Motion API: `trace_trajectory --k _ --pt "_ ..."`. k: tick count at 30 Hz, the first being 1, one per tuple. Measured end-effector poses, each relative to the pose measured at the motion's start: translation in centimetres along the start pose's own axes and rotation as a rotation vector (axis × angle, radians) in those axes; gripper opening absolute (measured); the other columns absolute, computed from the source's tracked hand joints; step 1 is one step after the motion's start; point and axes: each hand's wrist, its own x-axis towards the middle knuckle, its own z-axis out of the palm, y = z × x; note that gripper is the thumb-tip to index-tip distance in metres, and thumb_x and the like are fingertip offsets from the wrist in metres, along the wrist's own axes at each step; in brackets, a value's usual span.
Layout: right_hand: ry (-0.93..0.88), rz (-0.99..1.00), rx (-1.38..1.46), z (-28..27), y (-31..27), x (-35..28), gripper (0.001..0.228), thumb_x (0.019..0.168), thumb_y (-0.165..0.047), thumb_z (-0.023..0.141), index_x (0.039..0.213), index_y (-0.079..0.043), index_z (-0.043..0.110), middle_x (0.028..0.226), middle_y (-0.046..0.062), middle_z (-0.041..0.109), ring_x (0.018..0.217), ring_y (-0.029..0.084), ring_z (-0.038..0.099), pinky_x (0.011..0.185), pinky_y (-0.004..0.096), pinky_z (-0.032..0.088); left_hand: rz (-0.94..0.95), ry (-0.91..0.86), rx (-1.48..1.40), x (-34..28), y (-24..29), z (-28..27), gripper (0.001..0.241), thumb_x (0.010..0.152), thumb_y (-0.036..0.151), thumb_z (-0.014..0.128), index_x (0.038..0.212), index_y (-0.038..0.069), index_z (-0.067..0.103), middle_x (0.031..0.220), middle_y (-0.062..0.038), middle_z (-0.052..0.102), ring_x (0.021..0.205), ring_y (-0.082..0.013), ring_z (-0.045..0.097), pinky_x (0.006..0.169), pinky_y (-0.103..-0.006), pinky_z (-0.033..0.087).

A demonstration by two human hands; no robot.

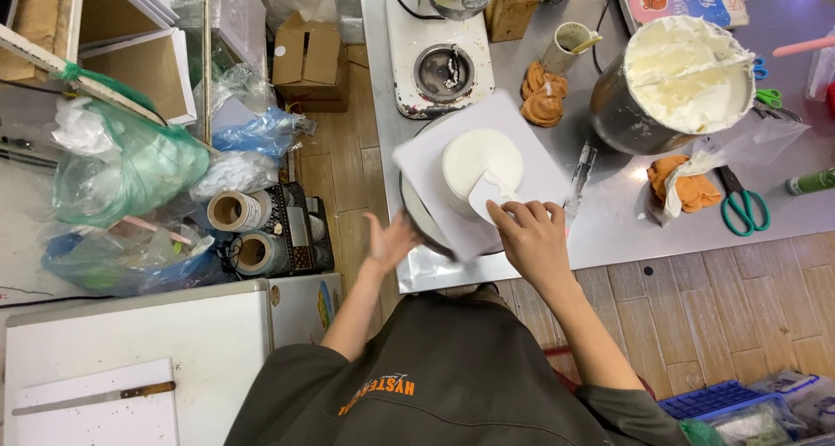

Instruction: Apply green whipped cream to the sides of a white frosted cake using a piping bag.

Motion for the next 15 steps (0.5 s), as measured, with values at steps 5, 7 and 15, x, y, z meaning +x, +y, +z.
trace_trajectory --k 5,7,15 --pt "-0.005 -0.010 0.014 -0.3 0.0 -0.1 0.036 0.089 -0.011 0.074 0.123 -0.018 0.073 0.103 -0.001 0.071 0.093 0.021 0.063 0.092 0.044 0.043 0.103 -0.036 0.052 0.8 0.4 -1.3 0.129 0.062 0.096 -0.013 0.164 0.019 0.002 0.172 -0.016 0.011 0.158 -0.0404 0.010 0.125 -0.0598 0.009" --pt "-0.013 -0.019 0.027 -0.2 0.9 -0.5 0.036 0.087 -0.011 0.074 0.122 -0.018 0.074 0.103 -0.001 0.071 0.093 0.021 0.063 0.092 0.044 0.043 0.118 -0.065 0.033 1.4 -0.6 -2.8 0.129 0.064 0.096 -0.014 0.165 0.018 0.005 0.172 -0.018 0.014 0.158 -0.0412 0.012 0.124 -0.0602 0.010" --pt "0.132 0.013 0.018 -0.3 3.6 2.3 0.036 0.095 -0.010 0.070 0.130 -0.019 0.073 0.126 0.004 0.075 0.101 0.023 0.063 0.094 0.038 0.044 -0.046 -0.012 -0.043 0.1 -5.8 -1.0 0.131 0.066 0.095 -0.010 0.165 0.011 0.010 0.165 -0.027 0.023 0.151 -0.0469 0.026 0.125 -0.0615 0.019"
